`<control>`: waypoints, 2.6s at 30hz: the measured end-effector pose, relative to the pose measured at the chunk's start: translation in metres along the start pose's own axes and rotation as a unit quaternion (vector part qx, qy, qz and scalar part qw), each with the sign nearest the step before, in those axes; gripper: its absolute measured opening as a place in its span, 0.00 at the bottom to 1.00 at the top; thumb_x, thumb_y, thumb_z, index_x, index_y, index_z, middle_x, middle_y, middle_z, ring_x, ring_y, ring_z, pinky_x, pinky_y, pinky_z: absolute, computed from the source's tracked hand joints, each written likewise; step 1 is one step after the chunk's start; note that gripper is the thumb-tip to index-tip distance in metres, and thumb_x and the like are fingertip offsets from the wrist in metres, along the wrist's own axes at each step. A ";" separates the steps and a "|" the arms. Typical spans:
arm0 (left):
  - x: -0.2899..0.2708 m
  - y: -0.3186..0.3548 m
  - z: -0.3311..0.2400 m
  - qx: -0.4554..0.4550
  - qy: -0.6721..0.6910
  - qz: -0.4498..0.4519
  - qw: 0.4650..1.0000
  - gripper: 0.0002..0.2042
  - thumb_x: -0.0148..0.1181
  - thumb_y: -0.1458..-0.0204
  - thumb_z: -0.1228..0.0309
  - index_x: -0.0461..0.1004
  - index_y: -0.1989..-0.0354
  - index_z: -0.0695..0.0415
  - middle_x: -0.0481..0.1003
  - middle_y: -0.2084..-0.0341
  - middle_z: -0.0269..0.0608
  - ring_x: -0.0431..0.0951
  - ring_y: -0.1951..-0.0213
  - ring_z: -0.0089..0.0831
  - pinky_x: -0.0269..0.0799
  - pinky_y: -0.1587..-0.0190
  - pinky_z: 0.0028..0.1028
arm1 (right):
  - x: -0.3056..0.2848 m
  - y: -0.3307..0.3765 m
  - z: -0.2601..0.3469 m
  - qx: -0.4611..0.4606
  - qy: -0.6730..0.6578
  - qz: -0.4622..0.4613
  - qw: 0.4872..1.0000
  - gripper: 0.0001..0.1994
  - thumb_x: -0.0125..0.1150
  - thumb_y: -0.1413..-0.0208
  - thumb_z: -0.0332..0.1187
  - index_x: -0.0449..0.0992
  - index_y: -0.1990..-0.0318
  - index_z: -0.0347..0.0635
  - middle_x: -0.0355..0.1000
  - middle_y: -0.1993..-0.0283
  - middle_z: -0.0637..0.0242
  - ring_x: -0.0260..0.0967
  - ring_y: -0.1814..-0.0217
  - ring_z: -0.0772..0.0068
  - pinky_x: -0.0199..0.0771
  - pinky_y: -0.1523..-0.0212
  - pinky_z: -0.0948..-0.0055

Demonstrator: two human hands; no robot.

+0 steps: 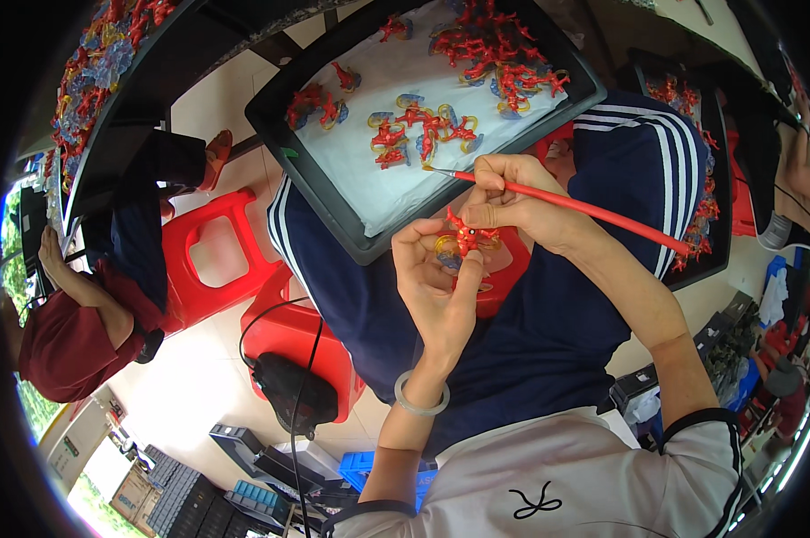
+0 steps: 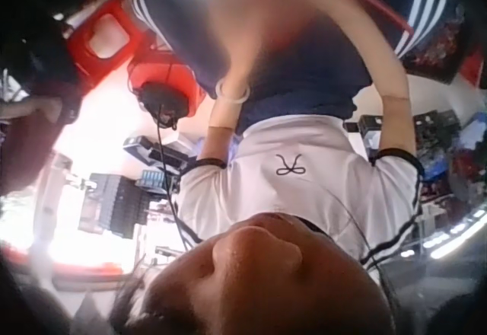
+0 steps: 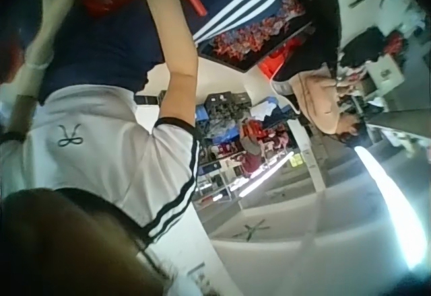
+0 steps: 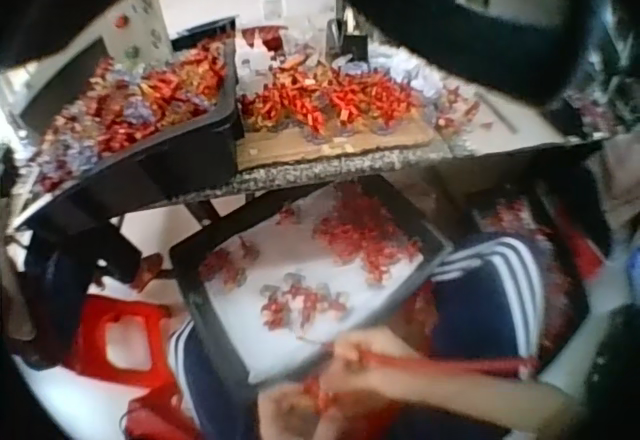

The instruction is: Paint small figurines using a brush.

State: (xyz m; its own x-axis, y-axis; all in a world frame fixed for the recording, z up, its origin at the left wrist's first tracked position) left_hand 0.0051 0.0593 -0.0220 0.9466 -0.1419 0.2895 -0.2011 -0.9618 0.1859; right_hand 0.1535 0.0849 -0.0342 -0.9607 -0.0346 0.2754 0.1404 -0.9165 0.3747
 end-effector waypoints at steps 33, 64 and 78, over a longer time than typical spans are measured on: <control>-0.063 -0.165 0.067 0.091 -0.569 0.077 0.813 0.25 0.63 0.62 0.79 0.68 0.49 0.59 0.74 0.61 0.53 0.76 0.58 0.51 0.72 0.57 0.41 | -0.123 0.190 0.081 -0.335 0.311 -0.550 0.698 0.12 0.52 0.41 0.20 0.61 0.76 0.39 0.76 0.64 0.53 0.74 0.59 0.67 0.71 0.51 0.69; -0.023 -0.085 -0.049 0.234 -0.327 -0.022 0.915 0.06 0.52 0.48 0.84 0.68 0.62 0.65 0.72 0.71 0.41 0.72 0.68 0.29 0.68 0.64 0.25 | 0.024 -0.054 0.014 -0.271 0.213 0.047 0.938 0.16 0.67 0.63 0.21 0.62 0.73 0.36 0.68 0.83 0.59 0.74 0.76 0.60 0.68 0.79 0.64; -0.010 -0.065 -0.042 0.148 -0.144 -0.030 0.978 0.09 0.49 0.38 0.73 0.66 0.55 0.65 0.73 0.62 0.45 0.74 0.60 0.26 0.69 0.56 0.22 | 0.020 -0.030 0.044 -0.320 0.191 0.026 0.928 0.18 0.70 0.60 0.24 0.59 0.75 0.38 0.67 0.81 0.60 0.70 0.79 0.62 0.63 0.79 0.66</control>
State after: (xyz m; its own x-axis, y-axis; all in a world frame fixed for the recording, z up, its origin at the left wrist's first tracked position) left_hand -0.0019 0.1328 0.0026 0.9947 -0.1028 0.0029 -0.1020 -0.9900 -0.0978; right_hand 0.1400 0.1290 -0.0012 -0.9886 -0.1119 -0.1010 0.1353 -0.9543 -0.2667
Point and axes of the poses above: each hand's wrist, its own y-axis away from the middle knuckle, its own x-axis out of the palm, z = x × y, the point moved 4 cm from there along -y, towards the middle knuckle
